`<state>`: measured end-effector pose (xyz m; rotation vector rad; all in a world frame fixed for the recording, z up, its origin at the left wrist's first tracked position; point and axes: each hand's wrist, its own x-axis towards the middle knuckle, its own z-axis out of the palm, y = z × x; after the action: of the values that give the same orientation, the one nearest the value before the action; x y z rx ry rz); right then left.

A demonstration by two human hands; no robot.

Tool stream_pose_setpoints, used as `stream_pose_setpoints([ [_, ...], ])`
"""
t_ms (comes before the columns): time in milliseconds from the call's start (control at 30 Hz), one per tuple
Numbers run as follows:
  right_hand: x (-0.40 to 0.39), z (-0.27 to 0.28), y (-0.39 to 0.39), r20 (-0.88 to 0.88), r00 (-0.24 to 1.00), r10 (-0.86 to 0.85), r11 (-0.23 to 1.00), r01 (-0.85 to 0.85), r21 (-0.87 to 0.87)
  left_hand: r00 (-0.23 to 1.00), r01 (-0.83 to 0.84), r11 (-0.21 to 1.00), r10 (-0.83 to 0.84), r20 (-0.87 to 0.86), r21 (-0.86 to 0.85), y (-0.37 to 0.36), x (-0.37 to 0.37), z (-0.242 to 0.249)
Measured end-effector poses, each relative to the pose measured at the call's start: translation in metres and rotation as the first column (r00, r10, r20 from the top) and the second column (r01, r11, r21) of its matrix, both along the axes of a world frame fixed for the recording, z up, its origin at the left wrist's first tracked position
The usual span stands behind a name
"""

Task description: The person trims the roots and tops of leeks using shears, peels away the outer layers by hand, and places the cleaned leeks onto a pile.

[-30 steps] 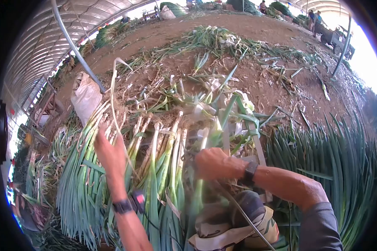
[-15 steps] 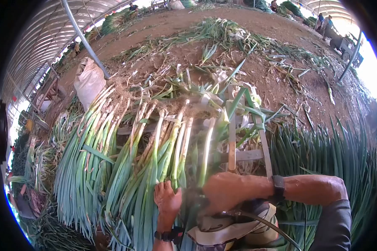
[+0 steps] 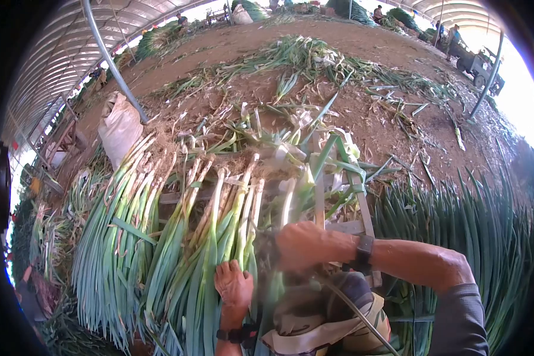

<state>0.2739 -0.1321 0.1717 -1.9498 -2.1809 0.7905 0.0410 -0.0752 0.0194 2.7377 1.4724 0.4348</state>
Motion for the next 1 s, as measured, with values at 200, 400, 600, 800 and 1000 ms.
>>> stream_pose_setpoints([
  [200,0.017,-0.021,0.019,-0.018,0.996,-0.092,0.993,0.093,0.073,0.991,-0.032,0.998,0.024,-0.129,-0.062,0.008,0.008,0.011],
  [400,0.02,-0.025,0.038,0.1,0.978,-0.18,0.982,0.174,0.072,0.98,-0.169,0.944,0.13,-0.154,-0.283,0.026,0.026,0.018],
  [600,0.016,0.008,0.002,-0.042,0.984,-0.17,0.973,0.162,-0.162,0.986,-0.165,0.911,0.167,-0.029,-0.377,0.028,0.027,0.047],
  [800,-0.009,0.043,-0.052,-0.121,0.992,0.04,0.993,-0.053,-0.11,0.987,-0.116,0.866,0.157,0.045,-0.487,0.038,0.022,0.038],
  [1000,-0.004,0.042,-0.048,-0.035,0.999,0.026,1.0,-0.026,-0.01,0.99,-0.1,0.863,0.136,0.037,-0.496,0.035,0.022,0.046],
])
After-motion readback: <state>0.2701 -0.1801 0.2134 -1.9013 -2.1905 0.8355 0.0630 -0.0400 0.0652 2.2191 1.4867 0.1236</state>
